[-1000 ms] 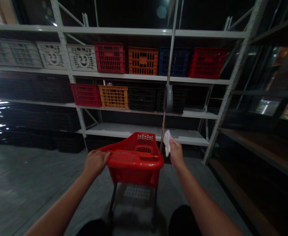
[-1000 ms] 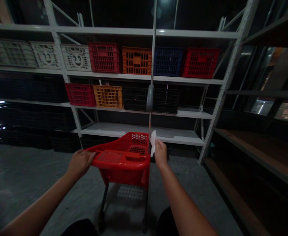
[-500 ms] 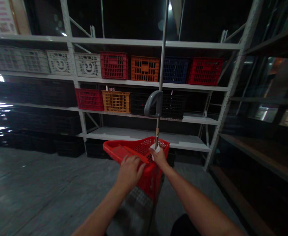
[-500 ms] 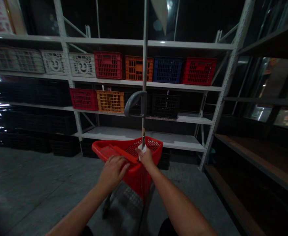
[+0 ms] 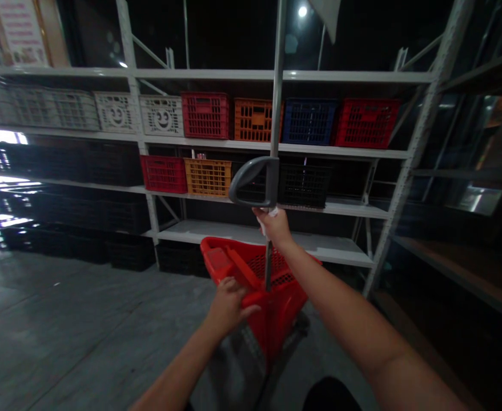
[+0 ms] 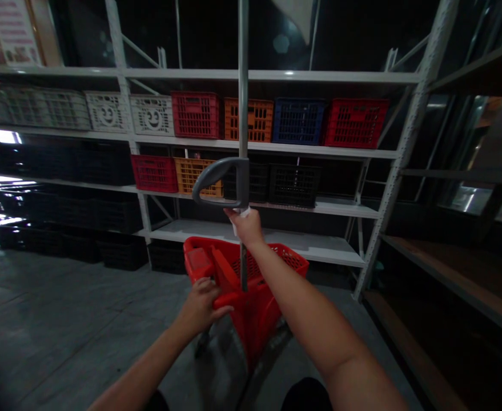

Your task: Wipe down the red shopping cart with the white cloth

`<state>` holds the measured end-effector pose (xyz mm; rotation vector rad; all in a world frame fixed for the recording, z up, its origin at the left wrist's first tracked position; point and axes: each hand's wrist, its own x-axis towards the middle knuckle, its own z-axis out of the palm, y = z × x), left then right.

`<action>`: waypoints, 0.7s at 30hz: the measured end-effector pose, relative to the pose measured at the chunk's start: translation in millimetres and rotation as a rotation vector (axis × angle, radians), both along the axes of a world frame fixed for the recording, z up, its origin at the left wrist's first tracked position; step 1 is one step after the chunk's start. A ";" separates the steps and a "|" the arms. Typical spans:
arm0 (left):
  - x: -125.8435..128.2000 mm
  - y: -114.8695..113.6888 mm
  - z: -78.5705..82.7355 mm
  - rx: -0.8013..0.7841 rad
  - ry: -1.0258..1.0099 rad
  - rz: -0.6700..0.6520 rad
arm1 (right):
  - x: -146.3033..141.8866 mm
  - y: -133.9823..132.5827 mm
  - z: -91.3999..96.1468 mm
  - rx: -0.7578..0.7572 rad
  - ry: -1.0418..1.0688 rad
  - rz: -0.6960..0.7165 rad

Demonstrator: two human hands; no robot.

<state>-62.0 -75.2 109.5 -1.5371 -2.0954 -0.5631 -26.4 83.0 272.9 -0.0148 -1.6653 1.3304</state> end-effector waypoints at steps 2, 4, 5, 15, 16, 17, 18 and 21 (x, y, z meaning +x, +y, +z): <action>-8.2 -3.3 3.4 -0.021 -0.008 -0.037 | -0.4 -5.4 -31.8 -0.005 -0.045 0.006; -16.2 -7.5 7.1 -0.034 -0.023 -0.066 | 2.9 -10.1 -73.3 0.017 -0.107 0.021; -19.8 -10.0 8.8 -0.039 -0.028 -0.079 | 6.1 -11.9 -95.3 0.054 -0.149 0.031; -13.0 -29.3 25.1 -0.063 0.025 0.037 | 50.6 25.2 -185.2 0.779 -0.543 -0.105; -11.2 -27.9 24.9 -0.097 0.022 0.073 | 46.9 33.4 -177.4 0.773 -0.583 -0.161; -10.0 -26.4 24.1 -0.131 0.025 0.115 | 40.2 41.0 -168.3 0.750 -0.616 -0.225; -9.5 -24.9 22.8 -0.156 0.034 0.160 | 30.4 47.3 -158.7 0.722 -0.638 -0.285; -10.3 -23.2 18.1 -0.166 0.073 0.232 | -12.8 54.2 -133.4 0.710 -0.643 -0.335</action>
